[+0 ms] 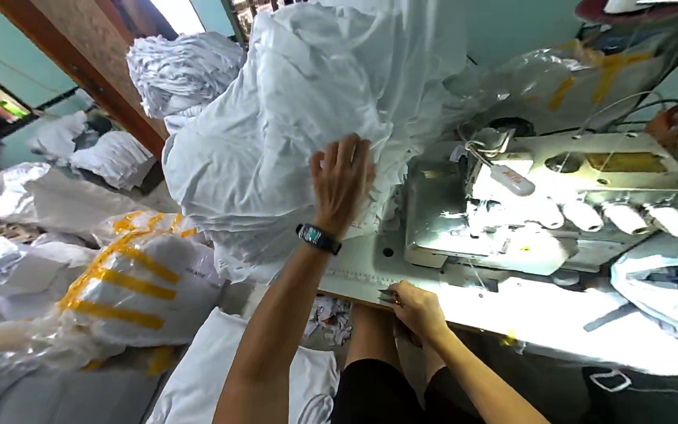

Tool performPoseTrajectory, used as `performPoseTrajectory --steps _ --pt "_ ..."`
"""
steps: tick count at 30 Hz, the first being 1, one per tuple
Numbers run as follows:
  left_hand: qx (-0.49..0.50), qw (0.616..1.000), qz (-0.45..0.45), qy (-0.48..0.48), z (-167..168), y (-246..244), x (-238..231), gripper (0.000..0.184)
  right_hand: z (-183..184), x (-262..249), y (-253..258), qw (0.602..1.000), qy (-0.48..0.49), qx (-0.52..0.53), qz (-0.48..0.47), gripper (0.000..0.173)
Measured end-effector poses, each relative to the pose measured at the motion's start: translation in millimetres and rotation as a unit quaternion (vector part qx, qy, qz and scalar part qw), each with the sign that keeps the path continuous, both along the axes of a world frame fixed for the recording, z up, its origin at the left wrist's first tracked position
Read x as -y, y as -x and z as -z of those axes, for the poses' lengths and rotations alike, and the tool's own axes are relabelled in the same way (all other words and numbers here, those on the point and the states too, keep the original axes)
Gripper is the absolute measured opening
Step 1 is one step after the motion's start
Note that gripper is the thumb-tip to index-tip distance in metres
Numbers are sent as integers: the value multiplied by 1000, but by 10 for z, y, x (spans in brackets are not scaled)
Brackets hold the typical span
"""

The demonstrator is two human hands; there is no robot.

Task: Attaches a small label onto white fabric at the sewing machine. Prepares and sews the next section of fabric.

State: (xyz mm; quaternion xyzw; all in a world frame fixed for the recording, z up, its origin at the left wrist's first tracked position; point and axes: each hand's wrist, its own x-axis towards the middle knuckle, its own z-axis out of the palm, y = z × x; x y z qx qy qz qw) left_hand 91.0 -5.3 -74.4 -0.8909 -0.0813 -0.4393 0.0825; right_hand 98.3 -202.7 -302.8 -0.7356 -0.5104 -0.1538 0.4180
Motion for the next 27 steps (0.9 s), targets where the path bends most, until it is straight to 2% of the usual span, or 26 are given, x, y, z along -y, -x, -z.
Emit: performPoseTrajectory --steps 2,4,5,7,9,11,14,16,19,20,21,23,25,27 --pt "2 999 21 37 -116 -88 -131 19 23 18 -14 1000 -9 0 -14 15" --pt "-28 986 108 121 -402 181 -52 17 42 7 -39 1000 -21 7 -16 14" --pt "-78 979 131 136 -560 415 -4 15 54 -3 -41 1000 -20 14 -14 14" --pt "-206 961 107 147 -772 805 -76 6 42 -26 -31 1000 -4 7 -7 14" --pt "-284 941 61 172 -831 874 -386 14 -81 -56 -29 997 14 -72 -36 16" --pt "-273 944 22 182 -950 850 -490 24 -362 -184 -96 990 -21 -118 -75 20" --pt "-173 974 9 149 -1190 712 -273 29 -1060 -465 -192 986 -120 -70 -94 15" --pt "-137 983 14 120 -1274 495 -126 30 -1501 -694 -238 984 -160 -43 -71 15" --pt "-210 969 -73 104 -1366 107 -100 48 -2013 -1104 -243 988 -148 -39 -23 50" --pt "-242 960 -115 86 -1390 8 -149 50 -2114 -1256 -228 990 -135 -39 -8 53" --pt "-269 948 -153 67 -1426 -53 -202 46 -2186 -1371 -211 993 -110 -39 0 44" --pt "-294 934 -198 39 -1561 -73 -281 34 -2223 -1480 -181 991 -130 -32 -15 18" --pt "-275 943 -170 78 -1739 -56 -415 37 -2348 -1382 -106 969 -193 -105 -115 11" --pt "-242 955 -83 151 -1860 -102 -680 34 -2595 -1097 8 911 -248 -235 -230 6"
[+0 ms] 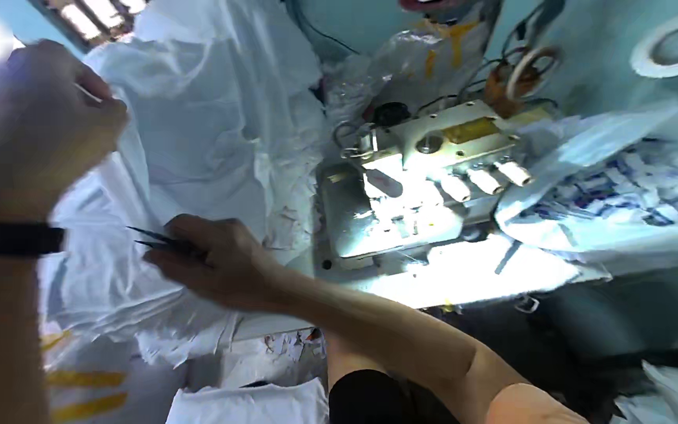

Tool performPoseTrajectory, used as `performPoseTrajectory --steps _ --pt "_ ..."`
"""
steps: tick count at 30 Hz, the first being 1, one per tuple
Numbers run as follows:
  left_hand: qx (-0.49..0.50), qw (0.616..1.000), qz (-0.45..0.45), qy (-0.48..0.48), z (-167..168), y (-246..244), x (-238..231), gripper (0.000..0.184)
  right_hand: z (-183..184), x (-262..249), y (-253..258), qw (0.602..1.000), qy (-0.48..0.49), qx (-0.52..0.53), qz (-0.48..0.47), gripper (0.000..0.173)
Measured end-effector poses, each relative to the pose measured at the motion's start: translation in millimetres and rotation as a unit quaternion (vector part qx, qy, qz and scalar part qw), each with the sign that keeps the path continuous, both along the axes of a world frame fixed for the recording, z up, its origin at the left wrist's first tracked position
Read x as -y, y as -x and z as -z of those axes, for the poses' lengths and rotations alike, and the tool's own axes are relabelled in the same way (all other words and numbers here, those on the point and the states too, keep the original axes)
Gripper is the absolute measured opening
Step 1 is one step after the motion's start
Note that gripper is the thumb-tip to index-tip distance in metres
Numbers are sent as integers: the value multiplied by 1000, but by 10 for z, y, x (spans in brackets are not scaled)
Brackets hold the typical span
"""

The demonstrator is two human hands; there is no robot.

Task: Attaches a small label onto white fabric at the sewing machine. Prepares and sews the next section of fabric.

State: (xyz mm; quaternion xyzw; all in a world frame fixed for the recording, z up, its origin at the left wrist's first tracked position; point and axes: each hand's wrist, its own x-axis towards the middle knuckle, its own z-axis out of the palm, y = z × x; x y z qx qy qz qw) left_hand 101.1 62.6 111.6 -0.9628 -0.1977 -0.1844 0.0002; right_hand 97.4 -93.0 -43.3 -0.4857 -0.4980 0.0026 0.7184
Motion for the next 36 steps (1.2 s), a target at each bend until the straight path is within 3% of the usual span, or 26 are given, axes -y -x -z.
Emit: performPoseTrajectory --steps 2,4,5,6,9,11,13,15,19,22,27,30,33,36 --pt "74 973 139 171 -57 -137 -200 13 -183 350 68 987 -47 -113 -107 8" --pt "93 894 291 328 -64 -237 -184 16 -215 645 71 962 -62 -217 -156 11" --pt "83 880 331 331 -51 -242 -78 17 -166 746 55 950 -64 -260 -161 13" --pt "77 892 352 272 9 -227 49 18 -88 833 28 940 -58 -298 -156 15" --pt "63 951 300 -28 369 -126 402 27 208 1082 -80 919 -25 -374 -121 23" --pt "50 950 298 -78 580 -147 538 27 400 1278 -118 917 -10 -389 -93 24" --pt "61 943 324 -39 771 -218 581 26 614 1454 -98 923 4 -381 -59 23" --pt "80 924 367 69 1023 -297 619 24 881 1599 -41 925 27 -377 -45 22" --pt "82 846 427 308 1654 -371 839 7 1245 1895 -6 918 76 -389 -8 21" --pt "55 799 463 380 2073 -444 926 10 1428 2090 -69 914 95 -393 38 19" --pt "27 758 472 450 2530 -633 947 8 1758 2095 -84 889 116 -438 66 16" --pt "-3 783 406 471 2560 -657 994 19 1840 2071 -134 894 103 -430 76 16" --pt "-15 816 374 440 2546 -640 1028 16 1959 2040 -195 901 87 -416 82 14" --pt "1 821 385 421 2566 -683 1041 12 2062 2002 -240 929 85 -348 93 11"
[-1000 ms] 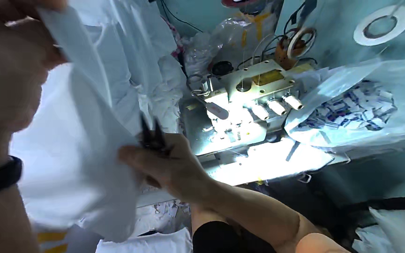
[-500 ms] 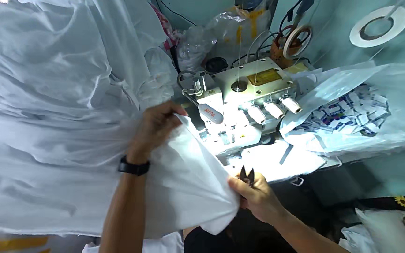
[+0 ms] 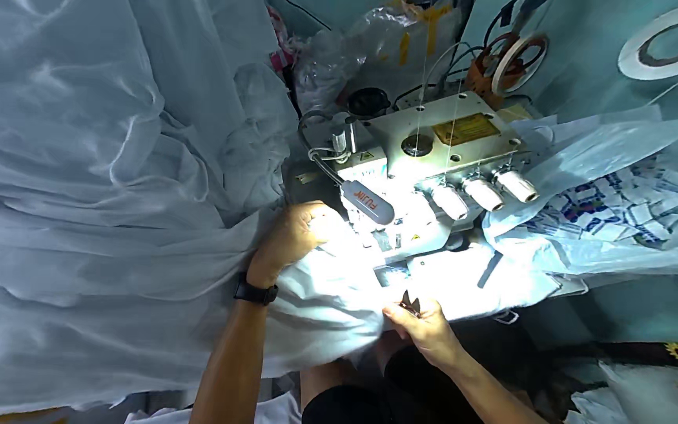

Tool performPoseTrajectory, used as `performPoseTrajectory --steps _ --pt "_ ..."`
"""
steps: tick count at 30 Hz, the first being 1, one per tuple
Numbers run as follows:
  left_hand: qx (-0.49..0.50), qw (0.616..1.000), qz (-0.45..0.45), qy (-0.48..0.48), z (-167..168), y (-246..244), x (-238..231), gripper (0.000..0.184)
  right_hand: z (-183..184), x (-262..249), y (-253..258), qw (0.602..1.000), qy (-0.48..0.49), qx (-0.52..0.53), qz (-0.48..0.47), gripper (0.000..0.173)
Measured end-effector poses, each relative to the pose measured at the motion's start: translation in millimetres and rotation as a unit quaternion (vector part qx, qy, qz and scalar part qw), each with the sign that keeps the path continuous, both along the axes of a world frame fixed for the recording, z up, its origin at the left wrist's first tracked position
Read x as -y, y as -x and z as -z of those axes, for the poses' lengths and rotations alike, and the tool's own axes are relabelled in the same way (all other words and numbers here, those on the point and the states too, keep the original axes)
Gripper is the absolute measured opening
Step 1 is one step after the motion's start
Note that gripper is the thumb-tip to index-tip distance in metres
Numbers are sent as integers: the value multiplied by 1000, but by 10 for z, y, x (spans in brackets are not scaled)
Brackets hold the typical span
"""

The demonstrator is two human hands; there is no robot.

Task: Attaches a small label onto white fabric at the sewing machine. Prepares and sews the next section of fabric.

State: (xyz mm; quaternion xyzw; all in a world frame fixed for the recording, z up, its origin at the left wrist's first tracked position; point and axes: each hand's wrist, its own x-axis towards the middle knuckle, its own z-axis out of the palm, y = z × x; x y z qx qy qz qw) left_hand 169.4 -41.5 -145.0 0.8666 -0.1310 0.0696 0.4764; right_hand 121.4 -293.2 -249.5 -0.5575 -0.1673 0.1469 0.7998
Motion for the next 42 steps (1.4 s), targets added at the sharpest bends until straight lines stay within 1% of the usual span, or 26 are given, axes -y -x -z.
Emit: performPoseTrajectory --steps 2,4,6,9,13,18,22,28,34,40,42 --pt "7 1000 12 6 4 -20 26 10 80 -14 -39 998 22 63 17 8" --pt "-26 1000 1 7 -11 -17 78 14 191 -48 -82 992 46 106 46 11" --pt "-36 998 -26 -36 16 -8 136 17 340 -80 -118 986 59 144 66 12" --pt "-22 995 -57 -77 46 21 168 16 417 -87 -123 980 64 177 66 15" --pt "-31 995 -59 -69 34 46 165 11 417 -67 -129 982 64 170 57 16" --pt "1 992 -63 -109 84 30 180 10 439 -68 -132 981 67 165 72 14" --pt "-8 989 -72 -129 90 28 205 8 438 -68 -137 983 62 156 73 14" --pt "-19 988 -93 -123 70 62 243 11 440 -67 -129 983 62 153 77 13" --pt "-23 987 -100 -121 120 41 245 9 433 -66 -126 987 55 127 77 11" --pt "-17 987 -107 -116 125 57 254 9 444 -73 -133 987 53 131 78 10" --pt "-24 988 -107 -105 80 83 261 10 419 -78 -141 989 55 113 80 9"
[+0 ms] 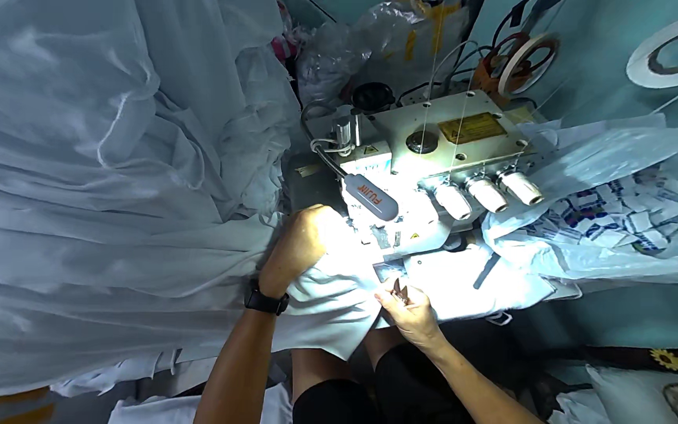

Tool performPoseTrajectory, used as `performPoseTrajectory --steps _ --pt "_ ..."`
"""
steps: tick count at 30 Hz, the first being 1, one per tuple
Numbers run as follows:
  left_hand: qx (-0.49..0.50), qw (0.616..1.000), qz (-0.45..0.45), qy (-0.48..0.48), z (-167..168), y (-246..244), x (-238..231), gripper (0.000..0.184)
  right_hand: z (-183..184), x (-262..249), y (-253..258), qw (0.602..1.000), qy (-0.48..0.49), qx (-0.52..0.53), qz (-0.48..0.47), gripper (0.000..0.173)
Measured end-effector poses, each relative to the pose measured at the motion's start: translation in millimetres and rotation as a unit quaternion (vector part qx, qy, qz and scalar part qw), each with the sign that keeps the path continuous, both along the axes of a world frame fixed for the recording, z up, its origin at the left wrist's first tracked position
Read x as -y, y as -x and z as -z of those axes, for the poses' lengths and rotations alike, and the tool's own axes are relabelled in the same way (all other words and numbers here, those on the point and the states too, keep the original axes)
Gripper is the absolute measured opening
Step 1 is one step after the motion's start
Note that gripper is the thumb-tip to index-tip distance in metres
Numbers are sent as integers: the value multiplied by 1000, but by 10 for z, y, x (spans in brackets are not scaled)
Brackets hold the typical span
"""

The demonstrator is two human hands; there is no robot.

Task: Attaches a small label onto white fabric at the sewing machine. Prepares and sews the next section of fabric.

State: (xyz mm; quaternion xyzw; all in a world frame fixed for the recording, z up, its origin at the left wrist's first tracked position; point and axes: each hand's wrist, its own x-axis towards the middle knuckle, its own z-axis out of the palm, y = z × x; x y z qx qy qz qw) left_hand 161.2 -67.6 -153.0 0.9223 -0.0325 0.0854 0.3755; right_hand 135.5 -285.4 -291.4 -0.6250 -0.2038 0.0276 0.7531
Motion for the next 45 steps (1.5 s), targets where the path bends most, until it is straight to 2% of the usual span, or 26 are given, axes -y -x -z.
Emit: performPoseTrajectory --steps 3,5,11,14,21,25,28,31,34,39,45 --pt "-31 999 1 15 -84 122 0 13 -120 30 35 997 -7 -81 3 11" --pt "-44 999 0 -2 -145 134 -19 14 -204 61 53 996 -10 -91 -4 14" --pt "-67 997 -4 -39 -241 103 -50 10 -329 136 79 999 30 31 -23 18" --pt "-63 997 -6 -38 -245 82 -59 10 -356 130 69 998 38 40 -20 17" --pt "16 998 29 56 -163 180 -188 8 -345 89 50 997 43 66 -8 16" --pt "5 999 -27 -17 -165 190 -141 8 -422 58 35 1000 12 25 -13 11" --pt "-26 995 -44 -90 -228 64 -33 6 -469 44 86 999 38 33 4 15" --pt "-24 988 -34 -149 -259 -181 51 11 -531 18 109 997 60 35 37 15" --pt "17 989 -57 -139 -195 -343 120 16 -605 -48 37 995 61 35 65 15" --pt "91 986 -73 -122 -70 -433 107 14 -634 -67 5 996 55 40 55 16" --pt "105 984 -78 -125 2 -475 86 14 -609 -68 -5 997 55 33 48 14"
